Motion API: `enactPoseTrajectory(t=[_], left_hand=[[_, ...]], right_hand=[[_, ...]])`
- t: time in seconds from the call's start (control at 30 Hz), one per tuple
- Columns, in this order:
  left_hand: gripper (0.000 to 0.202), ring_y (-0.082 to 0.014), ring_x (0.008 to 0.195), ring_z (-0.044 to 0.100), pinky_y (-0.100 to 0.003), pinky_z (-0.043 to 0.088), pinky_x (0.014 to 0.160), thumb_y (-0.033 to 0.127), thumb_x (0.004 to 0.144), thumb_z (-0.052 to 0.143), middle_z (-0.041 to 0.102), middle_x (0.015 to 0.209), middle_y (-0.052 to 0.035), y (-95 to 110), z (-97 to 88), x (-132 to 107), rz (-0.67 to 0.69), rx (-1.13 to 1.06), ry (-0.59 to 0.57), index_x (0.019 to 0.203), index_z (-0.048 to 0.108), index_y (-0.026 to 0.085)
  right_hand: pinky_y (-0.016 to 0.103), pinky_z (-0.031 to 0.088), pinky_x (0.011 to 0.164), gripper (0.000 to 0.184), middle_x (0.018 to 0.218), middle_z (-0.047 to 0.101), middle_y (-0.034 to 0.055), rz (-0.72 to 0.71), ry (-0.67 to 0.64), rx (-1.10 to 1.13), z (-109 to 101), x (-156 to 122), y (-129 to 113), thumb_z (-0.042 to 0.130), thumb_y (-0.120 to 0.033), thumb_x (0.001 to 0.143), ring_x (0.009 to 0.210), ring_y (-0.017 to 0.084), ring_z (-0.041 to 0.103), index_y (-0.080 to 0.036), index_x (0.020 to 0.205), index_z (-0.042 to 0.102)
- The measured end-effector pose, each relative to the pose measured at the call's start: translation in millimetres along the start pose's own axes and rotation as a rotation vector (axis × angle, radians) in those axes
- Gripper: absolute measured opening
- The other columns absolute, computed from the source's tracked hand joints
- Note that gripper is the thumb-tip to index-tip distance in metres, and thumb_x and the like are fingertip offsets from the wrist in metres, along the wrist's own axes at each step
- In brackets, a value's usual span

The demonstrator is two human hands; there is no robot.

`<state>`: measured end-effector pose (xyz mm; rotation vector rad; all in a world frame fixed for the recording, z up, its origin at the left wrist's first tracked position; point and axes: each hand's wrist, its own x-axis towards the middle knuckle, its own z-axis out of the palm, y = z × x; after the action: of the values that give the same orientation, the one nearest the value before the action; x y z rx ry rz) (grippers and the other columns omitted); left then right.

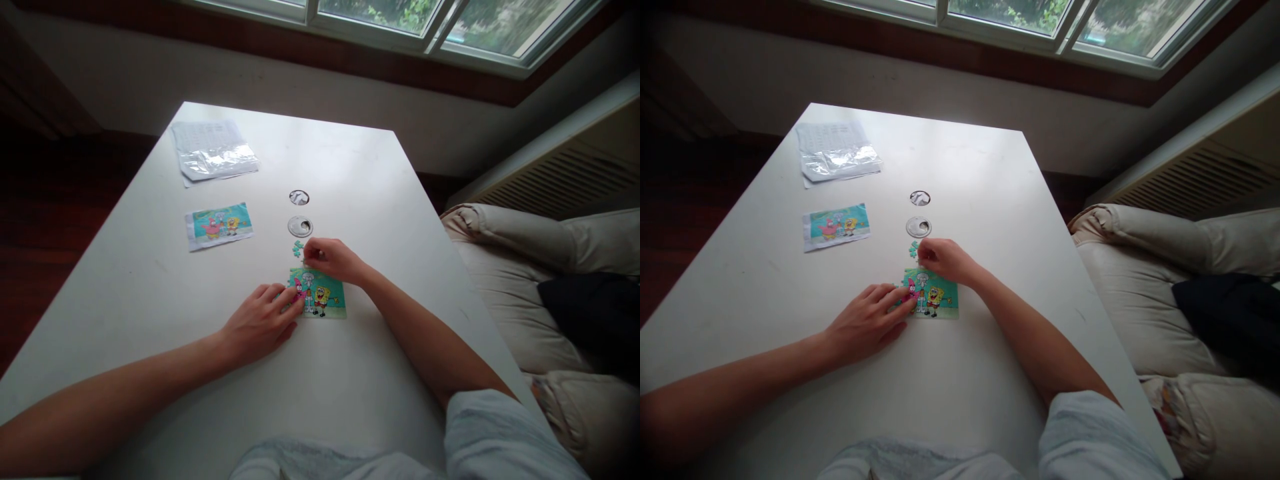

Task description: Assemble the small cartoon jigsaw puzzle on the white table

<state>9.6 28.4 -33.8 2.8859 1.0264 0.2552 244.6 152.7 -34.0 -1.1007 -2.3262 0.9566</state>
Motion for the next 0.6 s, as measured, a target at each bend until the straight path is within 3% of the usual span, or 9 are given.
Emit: enactPoseTrajectory(t=[0.17, 0.3, 0.43, 0.6], left_hand=[[0.038, -0.0284, 0.114, 0.053, -0.045, 0.045, 0.096, 0.025, 0.098, 0.055, 0.06, 0.13, -0.0128, 0, -2.0, 2, -0.005, -0.013, 0.01, 0.136, 0.053, 0.019], [0.034, -0.0283, 0.109, 0.054, -0.044, 0.045, 0.093, 0.026, 0.098, 0.055, 0.061, 0.121, -0.0126, 0, -3.6, 3, -0.009, -0.016, -0.009, 0.131, 0.055, 0.018], [0.033, -0.0283, 0.108, 0.053, -0.044, 0.045, 0.093, 0.027, 0.098, 0.054, 0.061, 0.12, -0.0118, 0, -3.6, 3, -0.013, -0.012, -0.026, 0.13, 0.056, 0.018], [0.035, -0.0289, 0.11, 0.053, -0.045, 0.045, 0.093, 0.028, 0.098, 0.055, 0.061, 0.122, -0.012, 0, -2.4, 2, -0.003, -0.006, -0.016, 0.131, 0.056, 0.017]], right_hand=[[0.025, 0.044, 0.067, 0.008, 0.081, 0.065, -0.0011, -0.038, 0.016, 0.159, 22, -1, -17, 0.061, -0.023, 0.089, 0.072, 0.012, 0.056, -0.02, 0.093, 0.067], [0.031, 0.047, 0.083, 0.011, 0.088, 0.07, 0.0019, -0.136, 0.038, 0.072, 35, 1, -22, 0.061, -0.02, 0.091, 0.085, 0.017, 0.06, -0.023, 0.096, 0.071], [0.037, 0.044, 0.094, 0.01, 0.088, 0.073, 0.0008, -0.163, 0.05, 0.015, 39, 3, -21, 0.064, -0.017, 0.09, 0.091, 0.02, 0.059, -0.024, 0.092, 0.07], [0.035, 0.045, 0.088, 0.008, 0.083, 0.069, 0.0021, -0.167, 0.05, -0.014, 38, 5, -20, 0.065, -0.016, 0.09, 0.089, 0.02, 0.056, -0.023, 0.089, 0.07]])
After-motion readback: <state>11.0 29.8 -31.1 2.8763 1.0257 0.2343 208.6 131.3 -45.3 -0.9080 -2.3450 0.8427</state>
